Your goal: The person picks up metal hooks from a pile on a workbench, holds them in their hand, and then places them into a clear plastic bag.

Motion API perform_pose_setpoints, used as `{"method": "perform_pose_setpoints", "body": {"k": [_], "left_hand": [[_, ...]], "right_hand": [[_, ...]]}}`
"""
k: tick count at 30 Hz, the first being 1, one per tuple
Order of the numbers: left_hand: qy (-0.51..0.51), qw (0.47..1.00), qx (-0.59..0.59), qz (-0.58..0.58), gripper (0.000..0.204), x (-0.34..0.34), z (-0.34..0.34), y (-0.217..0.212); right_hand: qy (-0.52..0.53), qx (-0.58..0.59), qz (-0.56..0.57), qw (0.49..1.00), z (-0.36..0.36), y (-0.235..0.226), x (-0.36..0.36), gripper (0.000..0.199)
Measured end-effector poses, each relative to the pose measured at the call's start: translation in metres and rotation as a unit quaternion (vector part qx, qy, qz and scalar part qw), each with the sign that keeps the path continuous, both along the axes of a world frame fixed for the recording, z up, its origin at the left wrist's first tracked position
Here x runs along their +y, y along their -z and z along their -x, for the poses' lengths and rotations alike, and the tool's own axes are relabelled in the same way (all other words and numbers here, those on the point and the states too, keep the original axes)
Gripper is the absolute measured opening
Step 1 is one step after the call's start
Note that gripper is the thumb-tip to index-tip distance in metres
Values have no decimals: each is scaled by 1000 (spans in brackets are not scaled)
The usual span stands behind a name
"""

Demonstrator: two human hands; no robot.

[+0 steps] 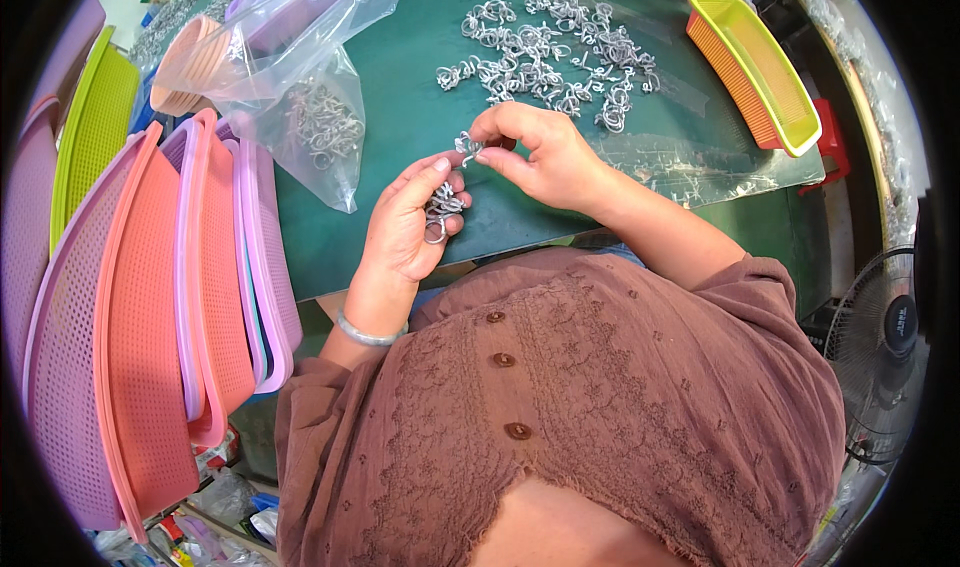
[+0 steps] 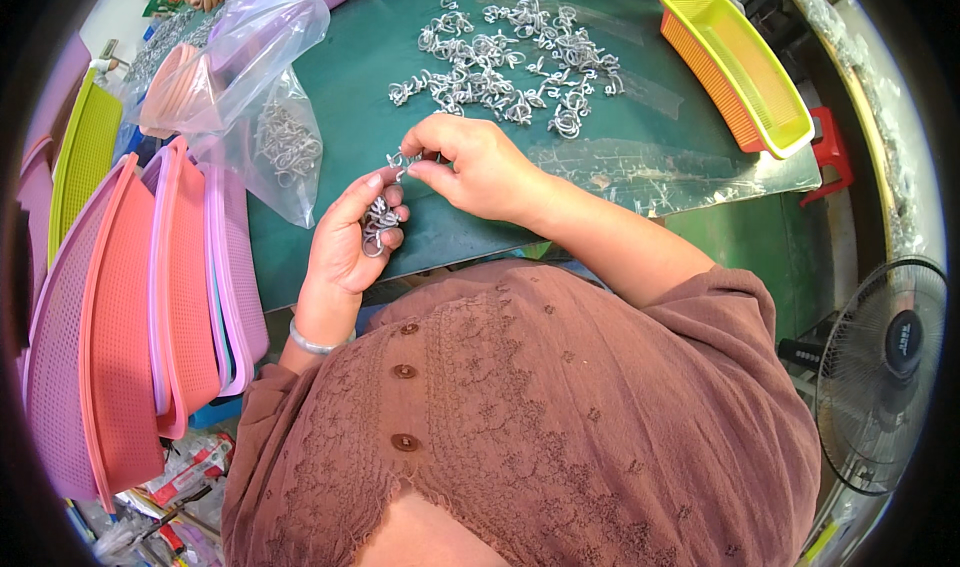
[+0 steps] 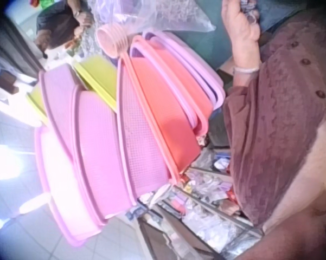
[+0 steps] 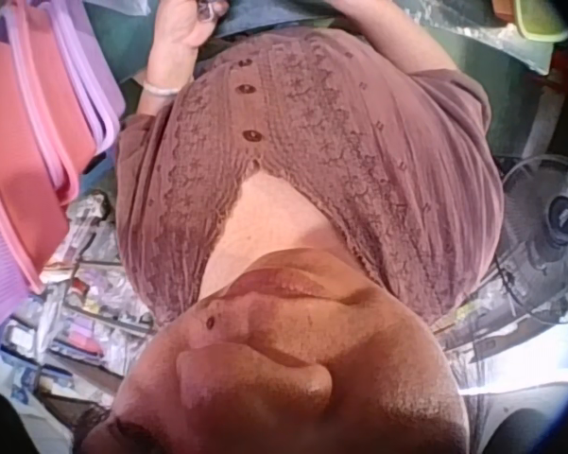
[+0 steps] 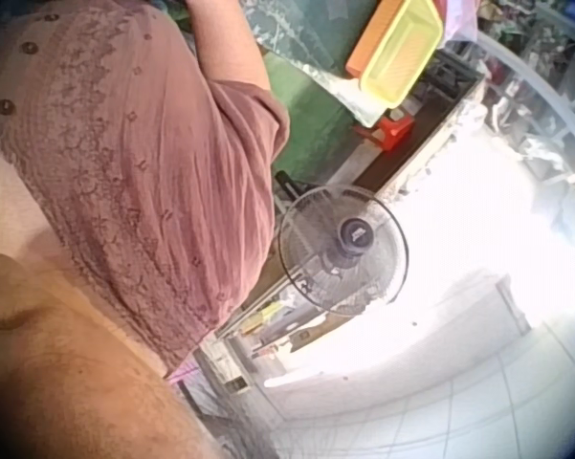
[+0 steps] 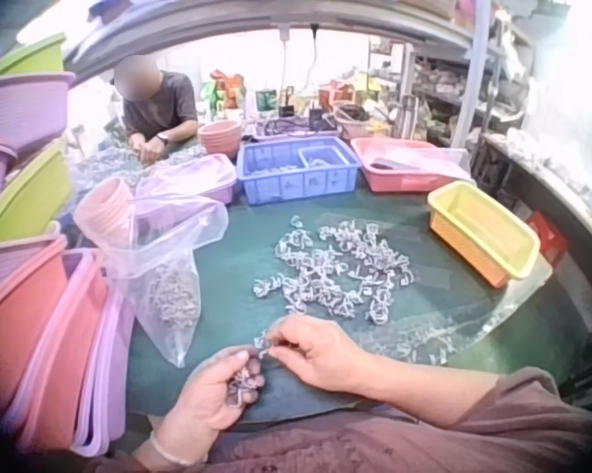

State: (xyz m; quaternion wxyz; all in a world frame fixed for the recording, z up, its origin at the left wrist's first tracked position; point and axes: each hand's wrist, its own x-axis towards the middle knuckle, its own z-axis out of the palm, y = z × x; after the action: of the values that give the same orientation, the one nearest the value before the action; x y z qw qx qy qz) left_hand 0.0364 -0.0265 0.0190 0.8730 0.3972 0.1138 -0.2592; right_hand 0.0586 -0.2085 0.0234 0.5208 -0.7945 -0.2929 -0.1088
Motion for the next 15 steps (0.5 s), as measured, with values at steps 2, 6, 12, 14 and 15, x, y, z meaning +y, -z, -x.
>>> {"method": "perform_pose_setpoints", "body": {"k": [2, 6, 12, 14, 15], "left_hand": [[3, 1000, 0, 4, 19, -1, -1, 0], [5, 1000, -1, 11, 19, -2, -1, 0], [7, 1000, -4, 19, 19, -5, -4, 2], [20, 999, -28, -1, 21, -5, -4, 4], [26, 999, -40, -11, 23, -5, -5, 4]], "right_hand": [[4, 13, 3, 1000, 2, -4, 1, 19], [12, 26, 9, 1000, 5, -8, 2, 26], [26, -46, 40, 998, 7, -10, 3, 30], [23, -91, 50, 994, 5, -7, 3, 30], [19, -77, 39, 996, 5, -8, 2, 31]]}}
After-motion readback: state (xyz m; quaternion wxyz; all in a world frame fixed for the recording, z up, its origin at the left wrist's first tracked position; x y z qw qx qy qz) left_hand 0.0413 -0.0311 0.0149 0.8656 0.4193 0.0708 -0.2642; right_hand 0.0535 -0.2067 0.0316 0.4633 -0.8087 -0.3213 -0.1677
